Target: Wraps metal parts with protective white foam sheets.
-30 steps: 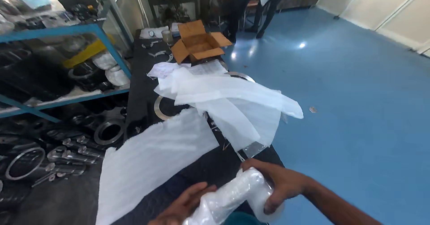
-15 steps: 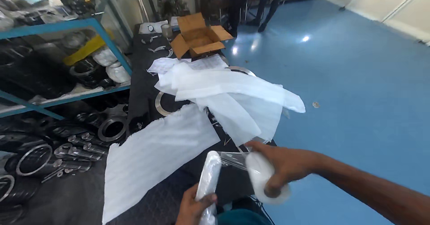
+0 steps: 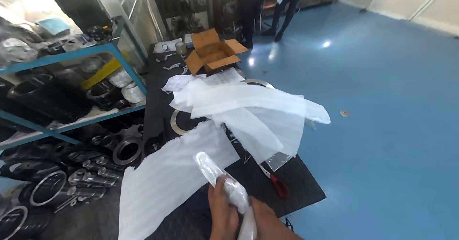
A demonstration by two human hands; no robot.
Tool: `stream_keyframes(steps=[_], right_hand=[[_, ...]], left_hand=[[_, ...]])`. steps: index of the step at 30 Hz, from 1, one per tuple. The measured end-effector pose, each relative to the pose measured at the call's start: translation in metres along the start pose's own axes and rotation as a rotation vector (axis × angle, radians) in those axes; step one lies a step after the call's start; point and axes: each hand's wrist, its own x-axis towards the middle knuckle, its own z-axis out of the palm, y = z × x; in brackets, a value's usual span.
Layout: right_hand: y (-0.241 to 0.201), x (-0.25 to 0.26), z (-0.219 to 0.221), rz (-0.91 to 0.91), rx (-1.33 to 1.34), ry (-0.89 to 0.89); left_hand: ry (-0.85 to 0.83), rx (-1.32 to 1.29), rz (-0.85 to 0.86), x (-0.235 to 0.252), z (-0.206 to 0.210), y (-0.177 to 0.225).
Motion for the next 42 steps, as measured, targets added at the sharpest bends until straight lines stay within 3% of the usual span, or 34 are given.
stream_keyframes(steps=[5, 7, 9, 11, 14, 17, 21, 24, 27, 30, 34, 38, 42], right_hand=[[0.019, 0.014, 0.001, -0.092, 0.170, 0.283], [0.023, 0.014, -0.001, -0.228, 0.168, 0.394], [0.028, 0.016, -0.007, -0.383, 0.149, 0.458], [0.029, 0.012, -0.018, -0.479, 0.218, 0.420], [0.031, 0.003, -0.050, -0.687, 0.299, 0.296], [0.024, -0.008, -0.083, -0.846, 0.234, 0.061], [0.006, -0.016, -0.103, -0.822, -0.043, -0.185], [-0.008, -0.012, -0.095, -0.702, -0.260, -0.356], [-0.005, -0.003, -0.084, -0.576, -0.324, -0.422], [-0.003, -0.004, -0.085, -0.447, -0.278, -0.394], [-0.007, -0.019, -0.105, -0.323, -0.147, -0.330], [-0.017, -0.030, -0.111, -0.291, -0.057, -0.317], [-0.006, -0.027, -0.086, -0.241, 0.026, -0.287]], left_hand=[[-0.169, -0.413, -0.061, -0.021, -0.008, -0.014], [-0.259, -0.433, -0.083, -0.022, -0.019, -0.015], [-0.489, -0.357, -0.075, -0.015, -0.042, -0.012], [-0.778, -0.146, 0.028, -0.010, -0.071, 0.002], [-0.968, 0.074, 0.070, -0.016, -0.102, 0.037], [-1.135, 0.161, -0.042, -0.014, -0.101, 0.070], [-1.304, 0.534, -0.486, -0.002, -0.067, 0.097], [-1.270, 1.136, -0.312, -0.032, -0.041, 0.083], [-0.991, 1.281, -0.063, -0.053, -0.052, 0.042], [-0.812, 1.121, -0.034, -0.055, -0.064, 0.022], [-0.641, 0.745, -0.079, -0.062, -0.066, 0.028], [-0.587, 0.425, 0.062, -0.052, -0.074, 0.046], [-0.579, 0.078, 0.045, -0.029, -0.077, 0.063]])
